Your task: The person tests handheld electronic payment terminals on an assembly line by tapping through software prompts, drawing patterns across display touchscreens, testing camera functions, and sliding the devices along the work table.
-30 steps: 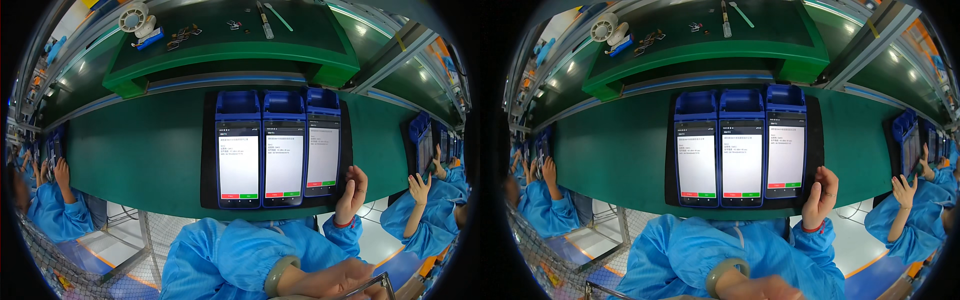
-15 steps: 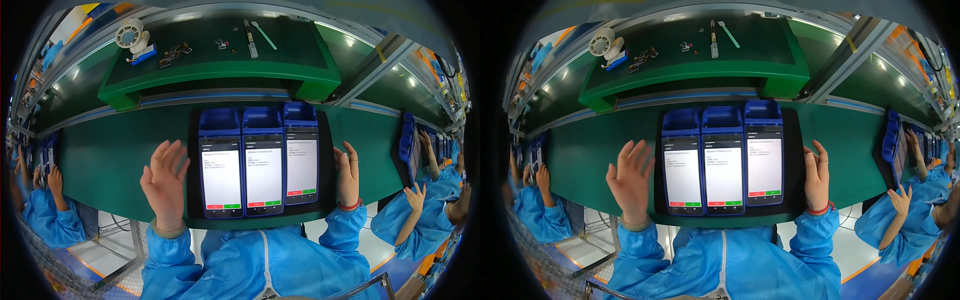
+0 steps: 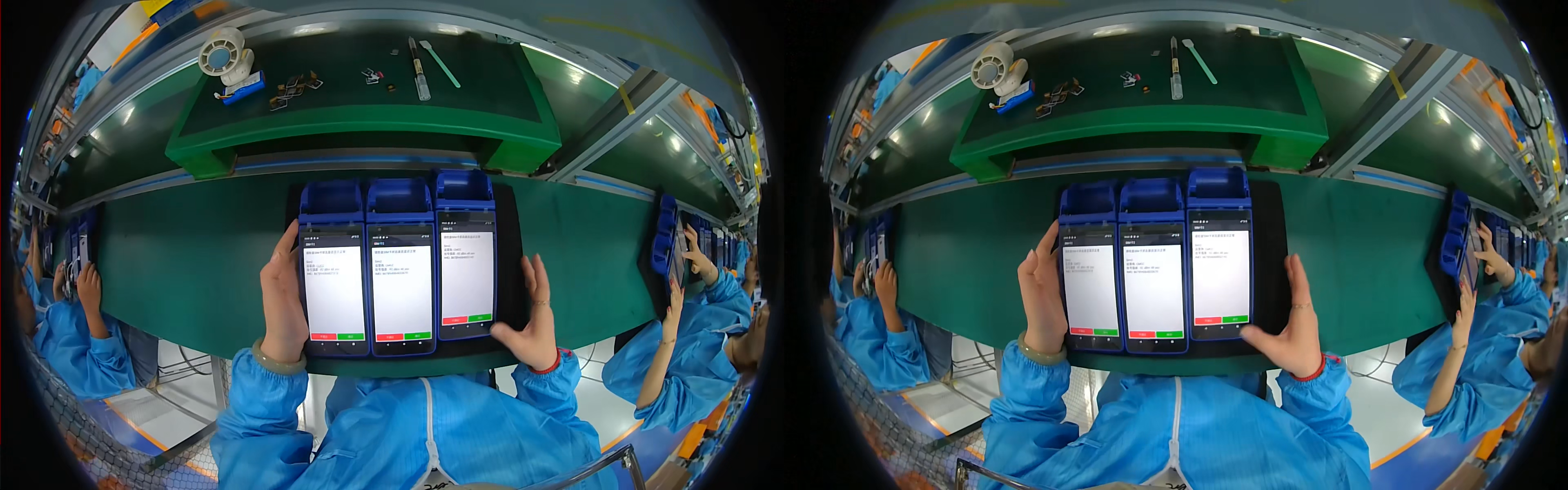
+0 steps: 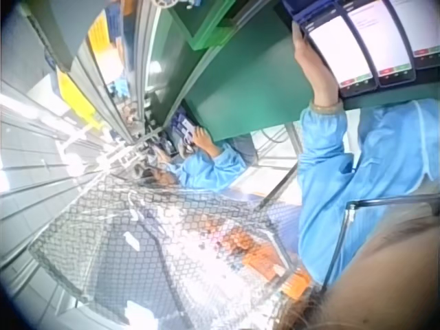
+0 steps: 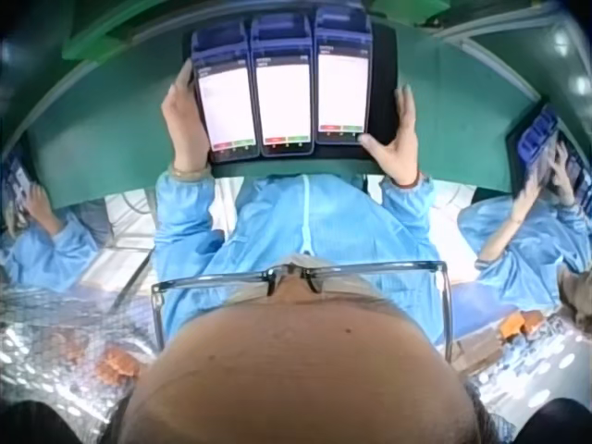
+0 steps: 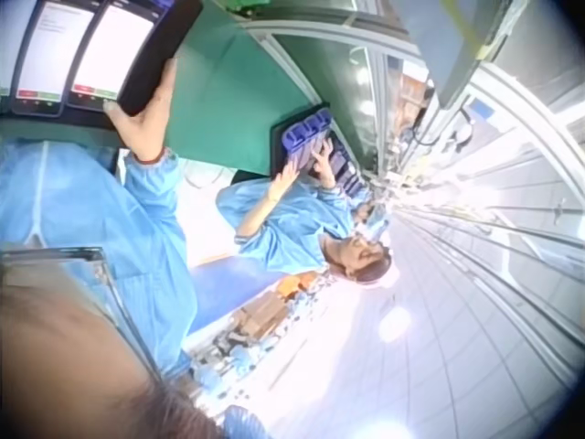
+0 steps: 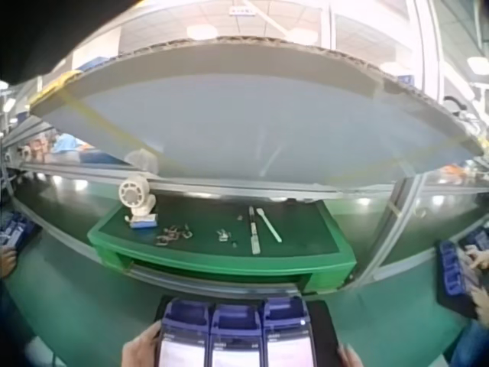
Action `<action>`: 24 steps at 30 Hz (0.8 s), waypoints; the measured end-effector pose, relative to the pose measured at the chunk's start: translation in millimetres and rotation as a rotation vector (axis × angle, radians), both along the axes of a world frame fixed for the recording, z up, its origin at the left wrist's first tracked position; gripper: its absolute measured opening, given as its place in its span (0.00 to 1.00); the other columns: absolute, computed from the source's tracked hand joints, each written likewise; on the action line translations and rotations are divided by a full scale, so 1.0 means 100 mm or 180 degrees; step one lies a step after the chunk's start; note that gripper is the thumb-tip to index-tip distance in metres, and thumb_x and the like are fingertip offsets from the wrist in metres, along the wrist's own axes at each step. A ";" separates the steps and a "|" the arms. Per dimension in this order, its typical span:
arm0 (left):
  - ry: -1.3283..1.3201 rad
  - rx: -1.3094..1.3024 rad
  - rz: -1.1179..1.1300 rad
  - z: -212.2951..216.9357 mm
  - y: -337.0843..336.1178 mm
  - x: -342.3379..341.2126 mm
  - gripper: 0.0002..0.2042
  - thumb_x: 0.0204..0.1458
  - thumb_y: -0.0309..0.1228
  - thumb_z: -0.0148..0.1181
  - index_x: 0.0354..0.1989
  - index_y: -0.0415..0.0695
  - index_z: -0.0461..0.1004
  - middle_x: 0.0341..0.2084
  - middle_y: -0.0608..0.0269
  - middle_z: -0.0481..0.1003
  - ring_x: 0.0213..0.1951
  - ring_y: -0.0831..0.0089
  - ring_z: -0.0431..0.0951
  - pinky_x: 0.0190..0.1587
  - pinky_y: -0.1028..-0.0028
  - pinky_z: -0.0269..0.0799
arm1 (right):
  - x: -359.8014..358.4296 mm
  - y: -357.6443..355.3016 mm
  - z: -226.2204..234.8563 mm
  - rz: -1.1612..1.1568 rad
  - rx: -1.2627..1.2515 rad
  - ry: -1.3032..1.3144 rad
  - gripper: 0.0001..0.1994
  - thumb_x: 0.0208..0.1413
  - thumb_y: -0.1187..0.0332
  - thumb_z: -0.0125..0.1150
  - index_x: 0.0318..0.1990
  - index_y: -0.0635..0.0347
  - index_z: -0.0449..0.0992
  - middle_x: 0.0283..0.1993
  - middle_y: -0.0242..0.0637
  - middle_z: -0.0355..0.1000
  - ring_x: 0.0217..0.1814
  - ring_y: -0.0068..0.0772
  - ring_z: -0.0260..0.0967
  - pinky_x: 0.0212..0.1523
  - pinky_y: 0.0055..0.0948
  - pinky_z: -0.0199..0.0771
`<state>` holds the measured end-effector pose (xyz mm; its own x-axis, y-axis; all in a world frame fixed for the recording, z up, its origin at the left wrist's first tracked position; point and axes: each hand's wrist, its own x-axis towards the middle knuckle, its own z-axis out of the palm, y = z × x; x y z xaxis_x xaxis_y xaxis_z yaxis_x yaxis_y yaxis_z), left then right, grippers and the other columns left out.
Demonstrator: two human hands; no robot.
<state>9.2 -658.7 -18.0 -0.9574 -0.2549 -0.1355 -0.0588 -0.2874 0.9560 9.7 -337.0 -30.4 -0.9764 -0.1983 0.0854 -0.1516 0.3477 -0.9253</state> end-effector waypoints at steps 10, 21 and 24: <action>0.0115 -0.0214 -0.0145 -0.06 -0.06 0.00 0.33 0.55 0.50 0.30 0.64 0.37 0.50 0.55 0.48 0.62 0.58 0.62 0.61 0.61 0.67 0.53 | 0.18 -0.24 -0.15 0.0202 0.0412 0.0296 0.54 0.32 0.56 0.71 0.63 0.72 0.44 0.61 0.58 0.55 0.64 0.56 0.51 0.67 0.49 0.36; 0.0172 -0.0380 -0.0014 -0.01 -0.07 0.01 0.34 0.54 0.50 0.30 0.64 0.37 0.51 0.61 0.52 0.56 0.63 0.63 0.52 0.65 0.68 0.39 | 0.20 -0.28 -0.06 0.0042 0.0857 0.0680 0.39 0.31 0.65 0.66 0.56 0.75 0.61 0.54 0.57 0.64 0.58 0.55 0.61 0.64 0.49 0.46; 0.0220 -0.0380 0.0012 -0.05 -0.10 0.02 0.34 0.53 0.49 0.30 0.63 0.37 0.52 0.60 0.52 0.57 0.62 0.64 0.53 0.64 0.68 0.40 | 0.19 -0.30 -0.08 0.0111 0.0726 0.0769 0.38 0.30 0.68 0.67 0.55 0.74 0.62 0.52 0.56 0.65 0.58 0.56 0.60 0.63 0.47 0.49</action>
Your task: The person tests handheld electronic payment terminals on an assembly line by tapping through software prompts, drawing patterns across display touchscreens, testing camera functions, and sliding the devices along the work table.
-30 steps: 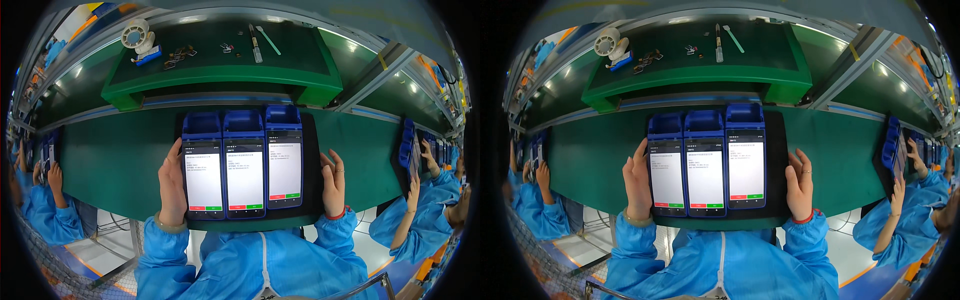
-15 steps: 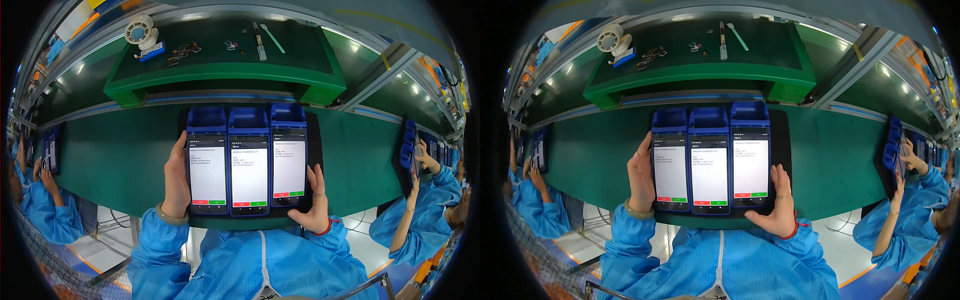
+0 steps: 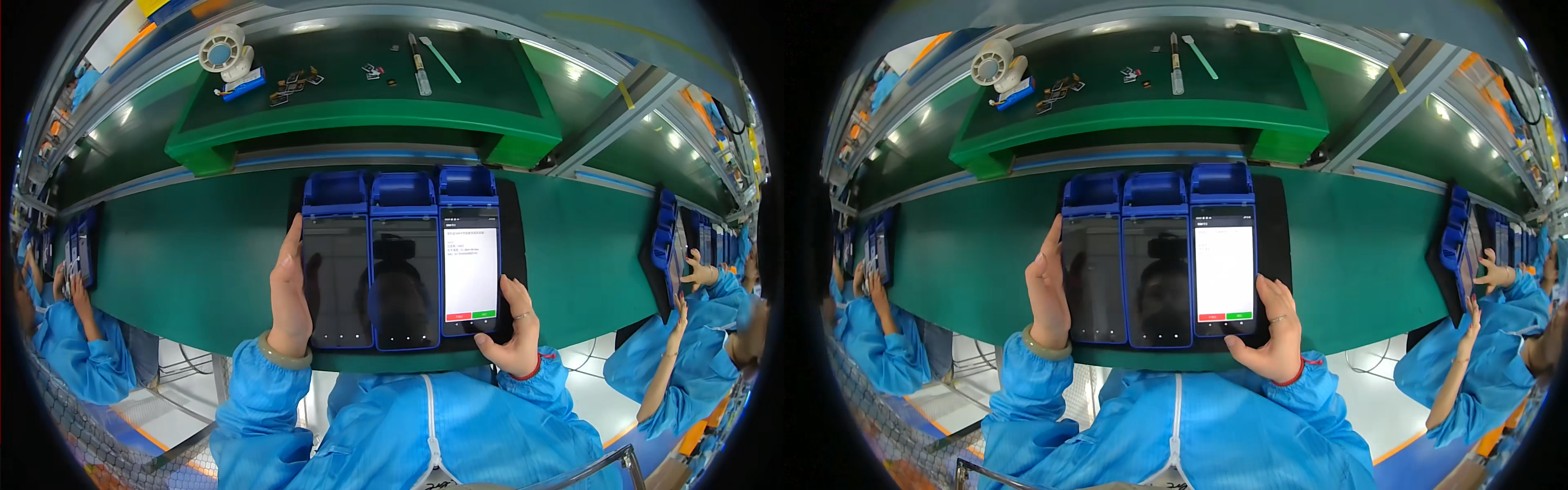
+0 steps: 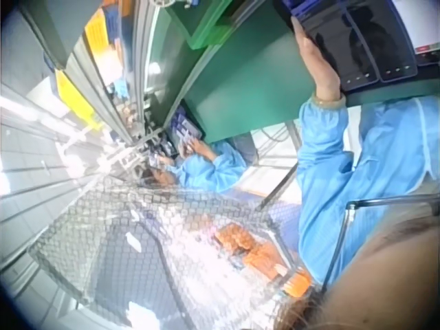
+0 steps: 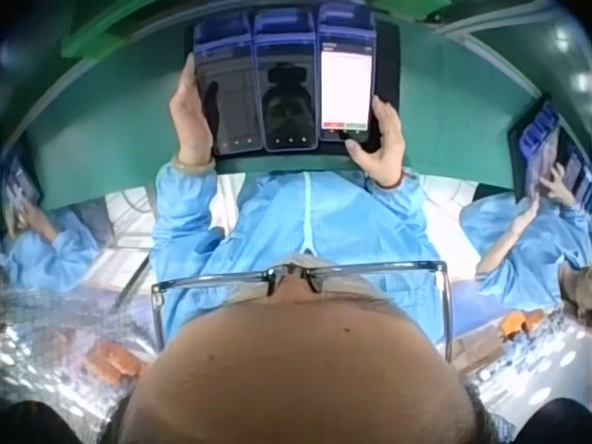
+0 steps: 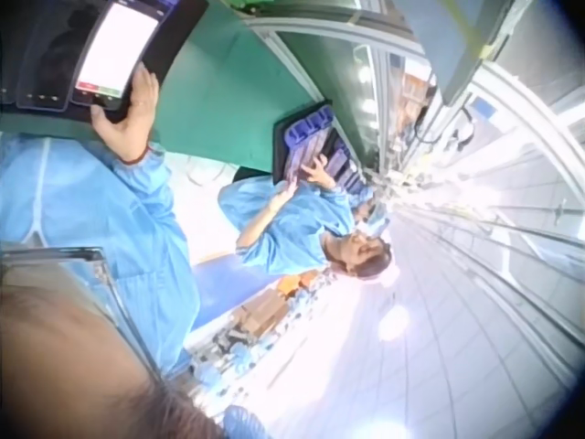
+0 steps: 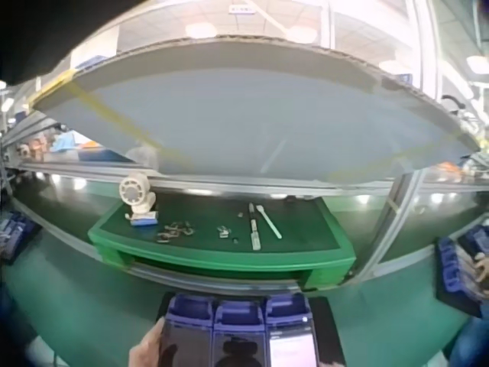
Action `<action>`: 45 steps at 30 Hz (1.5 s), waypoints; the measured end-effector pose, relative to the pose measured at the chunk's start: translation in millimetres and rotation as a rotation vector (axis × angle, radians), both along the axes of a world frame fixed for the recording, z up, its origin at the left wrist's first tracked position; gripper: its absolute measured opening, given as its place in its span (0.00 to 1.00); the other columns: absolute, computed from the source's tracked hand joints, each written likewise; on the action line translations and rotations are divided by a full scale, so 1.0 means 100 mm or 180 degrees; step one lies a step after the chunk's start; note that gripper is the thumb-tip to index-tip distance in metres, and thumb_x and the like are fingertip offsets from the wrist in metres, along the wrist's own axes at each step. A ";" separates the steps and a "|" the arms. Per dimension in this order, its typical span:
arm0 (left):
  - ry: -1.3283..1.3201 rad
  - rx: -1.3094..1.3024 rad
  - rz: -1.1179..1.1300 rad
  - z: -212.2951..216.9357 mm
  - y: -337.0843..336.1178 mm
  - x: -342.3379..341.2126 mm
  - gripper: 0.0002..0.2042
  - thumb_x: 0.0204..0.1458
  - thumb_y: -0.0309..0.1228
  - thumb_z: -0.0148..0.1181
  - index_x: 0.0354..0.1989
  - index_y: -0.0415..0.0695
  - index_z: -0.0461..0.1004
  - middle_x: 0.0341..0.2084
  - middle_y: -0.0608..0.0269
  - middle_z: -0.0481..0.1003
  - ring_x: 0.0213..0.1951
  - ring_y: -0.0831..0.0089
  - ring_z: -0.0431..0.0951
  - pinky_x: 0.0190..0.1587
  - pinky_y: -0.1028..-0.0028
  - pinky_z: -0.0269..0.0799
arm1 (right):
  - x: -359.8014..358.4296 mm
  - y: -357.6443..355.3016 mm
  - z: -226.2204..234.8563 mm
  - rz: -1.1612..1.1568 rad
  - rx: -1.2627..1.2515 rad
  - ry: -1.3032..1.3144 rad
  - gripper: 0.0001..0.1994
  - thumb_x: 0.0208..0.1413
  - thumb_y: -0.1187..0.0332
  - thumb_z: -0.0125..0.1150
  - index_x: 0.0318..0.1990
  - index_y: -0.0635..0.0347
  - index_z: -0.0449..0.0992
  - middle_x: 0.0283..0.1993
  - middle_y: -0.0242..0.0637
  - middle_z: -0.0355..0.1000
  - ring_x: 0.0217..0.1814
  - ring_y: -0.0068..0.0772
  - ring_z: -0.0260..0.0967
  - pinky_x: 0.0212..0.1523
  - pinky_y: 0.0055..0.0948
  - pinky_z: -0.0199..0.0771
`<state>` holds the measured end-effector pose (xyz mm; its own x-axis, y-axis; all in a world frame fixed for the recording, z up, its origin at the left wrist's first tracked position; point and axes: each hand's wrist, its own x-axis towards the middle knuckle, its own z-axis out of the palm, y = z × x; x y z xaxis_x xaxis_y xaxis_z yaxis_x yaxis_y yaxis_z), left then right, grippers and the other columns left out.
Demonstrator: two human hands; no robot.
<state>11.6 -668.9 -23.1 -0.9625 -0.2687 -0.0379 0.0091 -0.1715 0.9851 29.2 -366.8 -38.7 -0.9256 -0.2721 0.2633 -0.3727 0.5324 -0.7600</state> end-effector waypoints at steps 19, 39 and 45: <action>0.0449 -0.0635 -0.0559 -0.07 -0.12 0.35 0.48 0.41 0.37 0.60 0.65 0.35 0.33 0.63 0.44 0.46 0.63 0.58 0.52 0.63 0.65 0.48 | 0.05 -0.29 0.02 -0.0303 0.0126 0.0300 0.47 0.29 0.68 0.72 0.62 0.64 0.52 0.61 0.57 0.52 0.61 0.54 0.55 0.58 0.39 0.59; 0.0319 -0.2425 -0.0356 -0.19 -0.08 0.60 0.63 0.23 0.37 0.78 0.64 0.33 0.33 0.64 0.39 0.41 0.63 0.51 0.51 0.60 0.63 0.56 | 0.12 -0.52 -0.04 -0.0374 0.0737 0.0575 0.53 0.26 0.53 0.76 0.61 0.65 0.51 0.58 0.62 0.54 0.59 0.62 0.56 0.57 0.59 0.54; 0.0423 -0.0745 -0.0799 -0.15 -0.32 0.54 0.52 0.34 0.25 0.60 0.66 0.41 0.29 0.64 0.42 0.43 0.63 0.53 0.51 0.62 0.62 0.50 | 0.22 -0.36 -0.08 -0.0108 0.0617 0.1108 0.19 0.31 0.62 0.68 0.38 0.48 0.77 0.53 0.50 0.59 0.58 0.56 0.55 0.57 0.55 0.56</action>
